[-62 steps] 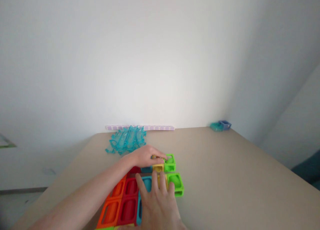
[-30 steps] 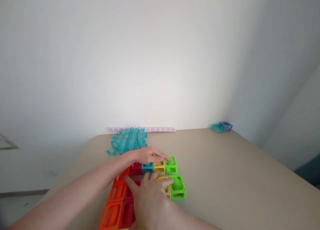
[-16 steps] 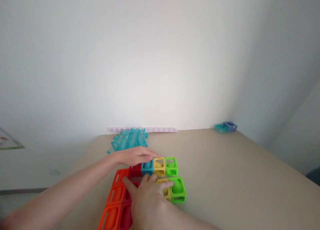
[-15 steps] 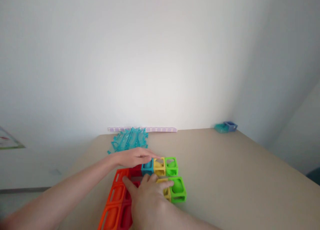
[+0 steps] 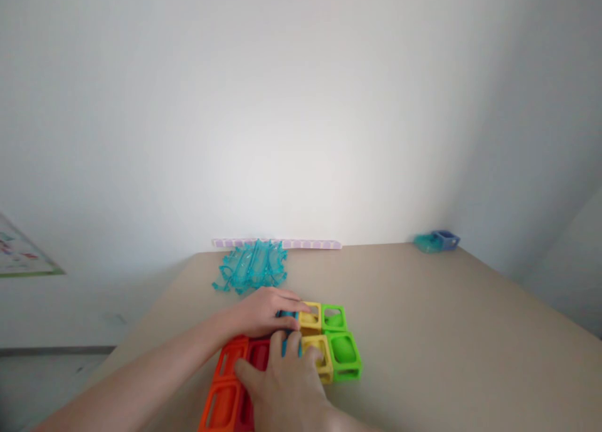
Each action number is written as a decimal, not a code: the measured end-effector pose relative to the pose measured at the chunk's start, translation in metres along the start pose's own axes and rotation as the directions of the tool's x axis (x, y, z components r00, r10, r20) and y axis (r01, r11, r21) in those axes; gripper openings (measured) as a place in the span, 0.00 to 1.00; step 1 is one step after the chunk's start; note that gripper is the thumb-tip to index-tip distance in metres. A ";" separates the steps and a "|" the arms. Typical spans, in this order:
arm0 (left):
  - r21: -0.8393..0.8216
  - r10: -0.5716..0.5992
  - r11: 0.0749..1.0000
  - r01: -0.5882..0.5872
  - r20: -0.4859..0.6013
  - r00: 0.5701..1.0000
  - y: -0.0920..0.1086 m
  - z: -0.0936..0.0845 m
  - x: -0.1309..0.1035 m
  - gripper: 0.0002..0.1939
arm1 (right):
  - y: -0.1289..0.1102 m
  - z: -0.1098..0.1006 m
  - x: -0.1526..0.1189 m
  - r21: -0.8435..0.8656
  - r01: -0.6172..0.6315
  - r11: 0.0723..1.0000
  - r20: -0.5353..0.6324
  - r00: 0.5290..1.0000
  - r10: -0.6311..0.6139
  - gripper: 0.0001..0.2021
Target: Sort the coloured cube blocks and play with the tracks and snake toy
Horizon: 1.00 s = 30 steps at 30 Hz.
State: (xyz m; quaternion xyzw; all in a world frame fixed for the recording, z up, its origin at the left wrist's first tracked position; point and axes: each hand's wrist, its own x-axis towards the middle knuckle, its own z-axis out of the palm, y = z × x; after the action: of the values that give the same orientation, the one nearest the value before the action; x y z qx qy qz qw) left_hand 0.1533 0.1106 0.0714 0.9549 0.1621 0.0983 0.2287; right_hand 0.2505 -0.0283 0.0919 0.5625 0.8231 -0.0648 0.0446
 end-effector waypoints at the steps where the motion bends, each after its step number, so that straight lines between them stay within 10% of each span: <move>1: 0.012 -0.006 1.000 0.006 -0.004 1.000 0.000 0.000 0.000 0.26 | 0.000 0.000 0.000 0.009 0.017 1.000 -0.010 1.000 -0.017 0.23; 7: 0.075 -0.069 0.995 0.073 -0.056 0.996 -0.002 0.004 0.000 0.24 | 0.001 -0.002 0.000 0.030 0.157 0.987 0.055 0.986 -0.159 0.32; 13: 0.083 -0.082 0.993 0.088 -0.073 0.994 -0.001 0.004 -0.002 0.22 | -0.004 -0.004 0.000 0.086 0.036 0.996 0.054 0.998 -0.040 0.36; 30: 0.085 -0.072 0.993 0.078 -0.072 0.995 -0.002 0.002 -0.002 0.20 | 0.015 0.010 -0.018 -0.014 0.053 0.998 0.010 0.999 -0.053 0.26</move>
State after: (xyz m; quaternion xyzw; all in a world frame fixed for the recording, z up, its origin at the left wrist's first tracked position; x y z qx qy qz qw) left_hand 0.1517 0.1110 0.0682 0.9533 0.2097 0.1151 0.1845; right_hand 0.2715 -0.0412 0.0837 0.5398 0.8379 -0.0628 0.0511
